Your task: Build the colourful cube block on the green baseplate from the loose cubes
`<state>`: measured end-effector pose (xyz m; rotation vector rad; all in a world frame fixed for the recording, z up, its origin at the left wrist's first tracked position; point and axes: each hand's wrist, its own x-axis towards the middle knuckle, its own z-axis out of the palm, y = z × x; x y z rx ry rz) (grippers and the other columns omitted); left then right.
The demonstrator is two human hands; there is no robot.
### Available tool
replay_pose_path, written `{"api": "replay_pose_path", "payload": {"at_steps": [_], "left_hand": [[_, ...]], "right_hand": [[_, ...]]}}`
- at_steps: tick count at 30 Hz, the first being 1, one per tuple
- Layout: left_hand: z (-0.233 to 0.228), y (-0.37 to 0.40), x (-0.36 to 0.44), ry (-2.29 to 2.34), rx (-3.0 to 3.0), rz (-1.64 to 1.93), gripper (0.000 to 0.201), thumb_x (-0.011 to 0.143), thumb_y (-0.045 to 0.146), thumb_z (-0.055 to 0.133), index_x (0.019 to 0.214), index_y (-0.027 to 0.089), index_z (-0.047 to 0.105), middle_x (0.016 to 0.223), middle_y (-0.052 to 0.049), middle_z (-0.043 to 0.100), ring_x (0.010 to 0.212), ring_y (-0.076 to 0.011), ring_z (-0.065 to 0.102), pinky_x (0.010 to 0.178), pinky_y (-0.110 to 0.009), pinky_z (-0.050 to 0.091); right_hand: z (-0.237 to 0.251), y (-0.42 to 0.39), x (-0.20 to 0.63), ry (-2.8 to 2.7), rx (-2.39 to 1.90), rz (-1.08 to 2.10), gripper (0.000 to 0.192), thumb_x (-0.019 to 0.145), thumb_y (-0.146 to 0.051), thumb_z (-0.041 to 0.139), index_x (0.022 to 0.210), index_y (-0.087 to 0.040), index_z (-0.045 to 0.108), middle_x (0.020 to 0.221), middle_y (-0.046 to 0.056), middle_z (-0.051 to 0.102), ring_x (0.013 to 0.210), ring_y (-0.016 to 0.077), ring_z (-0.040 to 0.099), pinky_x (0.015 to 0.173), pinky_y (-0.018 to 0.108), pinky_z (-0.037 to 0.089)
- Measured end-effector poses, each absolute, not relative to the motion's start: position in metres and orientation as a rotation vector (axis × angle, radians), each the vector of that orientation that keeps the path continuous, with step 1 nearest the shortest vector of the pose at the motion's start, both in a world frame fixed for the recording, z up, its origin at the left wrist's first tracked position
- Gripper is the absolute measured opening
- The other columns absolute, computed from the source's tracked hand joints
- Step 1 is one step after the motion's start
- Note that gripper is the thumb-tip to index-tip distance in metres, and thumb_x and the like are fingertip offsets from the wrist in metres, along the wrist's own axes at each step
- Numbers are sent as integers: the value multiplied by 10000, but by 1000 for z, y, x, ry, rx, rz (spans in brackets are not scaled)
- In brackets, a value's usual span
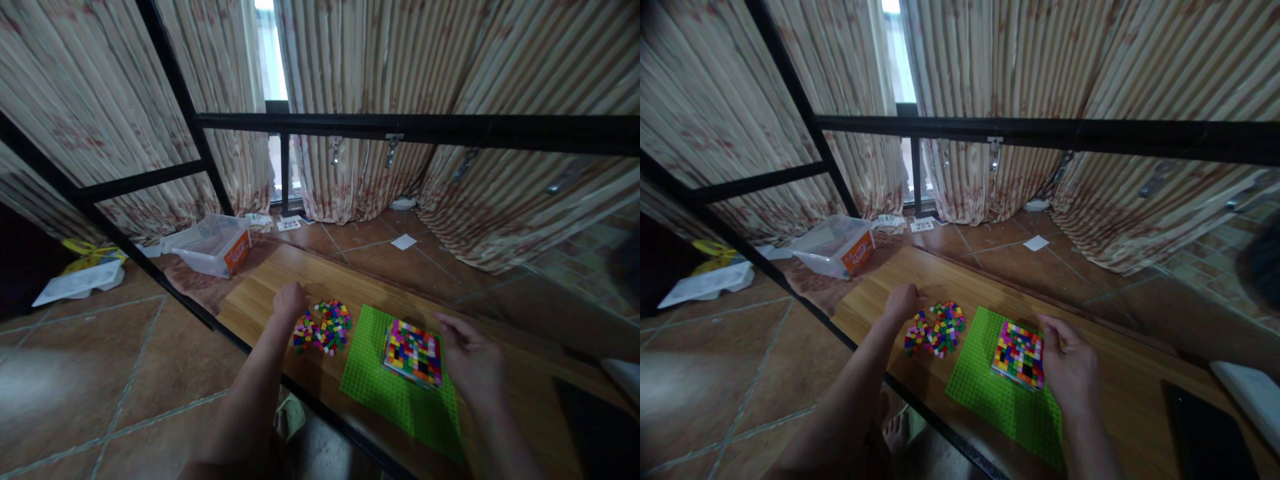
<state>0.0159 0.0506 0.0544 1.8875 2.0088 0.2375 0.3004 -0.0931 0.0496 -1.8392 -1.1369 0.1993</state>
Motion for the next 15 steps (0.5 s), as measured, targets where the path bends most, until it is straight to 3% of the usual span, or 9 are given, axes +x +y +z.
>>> {"api": "replay_pose_path", "payload": {"at_steps": [4, 9, 12, 15], "left_hand": [[57, 54, 18, 1968, 1899, 316, 199, 744, 155, 579, 891, 124, 709, 1030, -208, 711, 1056, -322, 645, 856, -364, 479], [66, 48, 34, 1702, 1834, 564, 233, 820, 215, 537, 966, 144, 705, 858, -88, 737, 848, -192, 678, 763, -274, 501], [69, 28, 60, 1213, 1348, 913, 229, 799, 303, 615, 913, 123, 698, 774, -50, 709, 707, -147, 662, 703, -264, 520], [70, -1, 90, 862, 926, 949, 259, 673, 297, 765, 855, 131, 685, 716, -17, 686, 660, -119, 657, 713, -261, 533]], "right_hand": [[53, -93, 298, -1122, -1844, 193, 335, 822, -420, 507, 942, -209, 738, 1001, 102, 747, 935, 271, 685, 841, 412, 511], [60, -94, 296, -1105, -1753, 168, 318, 840, -408, 515, 934, -197, 734, 1002, 101, 744, 946, 258, 679, 865, 413, 503], [64, -94, 292, -1061, -1671, 171, 296, 830, -412, 552, 901, -190, 736, 975, 98, 745, 928, 249, 681, 872, 412, 503], [68, -94, 286, -1059, -1591, 239, 273, 815, -414, 604, 907, -195, 738, 961, 86, 745, 915, 234, 680, 872, 397, 507]]}}
